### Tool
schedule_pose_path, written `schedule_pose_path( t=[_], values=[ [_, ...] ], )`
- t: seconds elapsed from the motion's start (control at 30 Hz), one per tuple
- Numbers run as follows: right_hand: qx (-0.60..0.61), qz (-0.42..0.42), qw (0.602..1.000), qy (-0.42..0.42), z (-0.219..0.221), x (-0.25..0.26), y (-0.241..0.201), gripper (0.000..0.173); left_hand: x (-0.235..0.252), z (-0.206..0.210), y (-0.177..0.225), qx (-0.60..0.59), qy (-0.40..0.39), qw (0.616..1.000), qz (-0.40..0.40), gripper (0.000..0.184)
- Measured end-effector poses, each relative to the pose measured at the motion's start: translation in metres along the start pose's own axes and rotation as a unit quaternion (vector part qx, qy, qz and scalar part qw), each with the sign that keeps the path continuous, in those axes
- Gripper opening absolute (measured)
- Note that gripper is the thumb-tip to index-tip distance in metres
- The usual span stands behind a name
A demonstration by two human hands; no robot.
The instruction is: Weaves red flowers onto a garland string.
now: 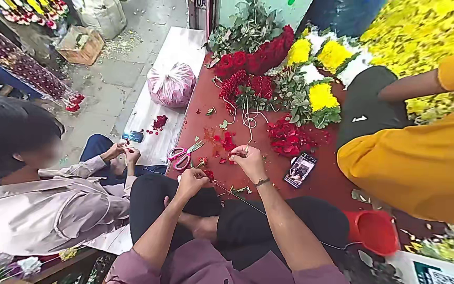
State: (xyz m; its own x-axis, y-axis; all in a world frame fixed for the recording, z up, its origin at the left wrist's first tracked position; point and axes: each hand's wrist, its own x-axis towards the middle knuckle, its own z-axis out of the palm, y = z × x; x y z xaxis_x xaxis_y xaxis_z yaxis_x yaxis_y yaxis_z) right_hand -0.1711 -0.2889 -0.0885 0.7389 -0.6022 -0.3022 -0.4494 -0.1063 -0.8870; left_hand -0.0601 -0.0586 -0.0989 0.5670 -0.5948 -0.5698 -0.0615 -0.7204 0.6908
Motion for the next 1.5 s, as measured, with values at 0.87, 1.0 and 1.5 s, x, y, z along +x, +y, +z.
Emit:
schedule_pose_path(
  t=[0.87, 1.0, 1.5],
  values=[
    [-0.029, 0.038, 0.998, -0.047, 0.048, -0.059, 0.008, 0.061, 0.002, 0.003, 0.004, -0.168, -0.092, 0.981, 0.018, 0.019],
    [-0.041, 0.039, 0.996, -0.075, 0.044, -0.056, 0.006, 0.071, 0.002, 0.001, 0.006, -0.178, -0.101, 0.979, 0.023, 0.021],
    [0.017, 0.122, 0.98, -0.154, 0.033, -0.071, 0.005, 0.034, 0.002, -0.006, -0.001, -0.224, -0.002, 0.975, 0.003, 0.017]
  ],
)
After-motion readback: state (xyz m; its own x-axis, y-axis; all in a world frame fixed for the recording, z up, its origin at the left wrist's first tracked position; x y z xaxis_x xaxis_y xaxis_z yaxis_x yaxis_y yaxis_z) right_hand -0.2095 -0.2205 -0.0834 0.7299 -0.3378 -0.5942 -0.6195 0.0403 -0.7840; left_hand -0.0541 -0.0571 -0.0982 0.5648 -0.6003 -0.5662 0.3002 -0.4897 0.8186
